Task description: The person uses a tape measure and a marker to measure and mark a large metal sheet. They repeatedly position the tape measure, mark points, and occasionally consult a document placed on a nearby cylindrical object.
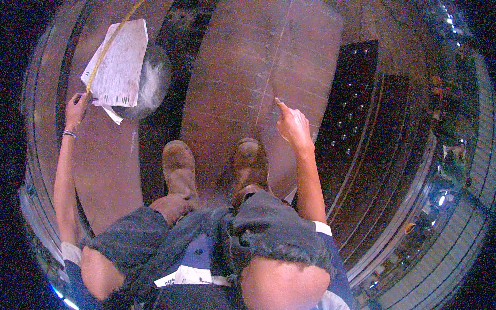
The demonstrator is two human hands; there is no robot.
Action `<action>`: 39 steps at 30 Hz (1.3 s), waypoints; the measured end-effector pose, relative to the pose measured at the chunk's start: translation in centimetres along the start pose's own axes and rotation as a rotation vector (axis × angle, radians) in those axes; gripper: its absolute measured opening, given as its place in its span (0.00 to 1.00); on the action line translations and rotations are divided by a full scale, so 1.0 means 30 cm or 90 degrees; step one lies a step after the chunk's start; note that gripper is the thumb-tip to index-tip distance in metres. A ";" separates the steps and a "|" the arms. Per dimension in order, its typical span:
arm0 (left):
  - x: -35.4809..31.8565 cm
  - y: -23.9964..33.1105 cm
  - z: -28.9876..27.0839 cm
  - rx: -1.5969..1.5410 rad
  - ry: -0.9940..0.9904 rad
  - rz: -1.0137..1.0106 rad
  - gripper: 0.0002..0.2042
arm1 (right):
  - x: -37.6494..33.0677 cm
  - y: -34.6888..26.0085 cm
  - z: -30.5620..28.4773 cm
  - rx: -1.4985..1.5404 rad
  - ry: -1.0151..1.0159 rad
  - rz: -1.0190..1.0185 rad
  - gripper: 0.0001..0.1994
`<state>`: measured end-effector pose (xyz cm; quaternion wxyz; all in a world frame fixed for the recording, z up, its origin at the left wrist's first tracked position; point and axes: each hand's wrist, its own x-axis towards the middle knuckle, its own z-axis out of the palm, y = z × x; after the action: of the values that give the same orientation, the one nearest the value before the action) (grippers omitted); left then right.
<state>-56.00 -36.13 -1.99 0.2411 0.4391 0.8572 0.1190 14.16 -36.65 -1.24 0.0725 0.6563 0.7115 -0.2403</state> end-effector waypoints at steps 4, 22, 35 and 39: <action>0.029 -0.014 -0.001 -0.017 -0.017 0.025 0.17 | 0.024 -0.040 -0.060 -0.005 -0.006 0.012 0.25; 0.056 0.028 0.044 -0.140 -0.007 0.044 0.15 | 0.260 0.068 -0.103 -0.002 0.067 -0.019 0.29; 0.000 0.041 0.031 -0.070 -0.011 0.062 0.19 | 0.461 0.149 -0.174 -0.085 0.025 -0.020 0.31; -0.048 0.156 0.073 -0.081 0.002 0.095 0.22 | 0.522 0.304 -0.227 0.044 0.144 -0.078 0.28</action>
<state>-50.90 -34.56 -1.46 0.2576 0.4853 0.8133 0.1914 22.45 -19.39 -4.09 -0.0456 0.6363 0.7454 -0.1933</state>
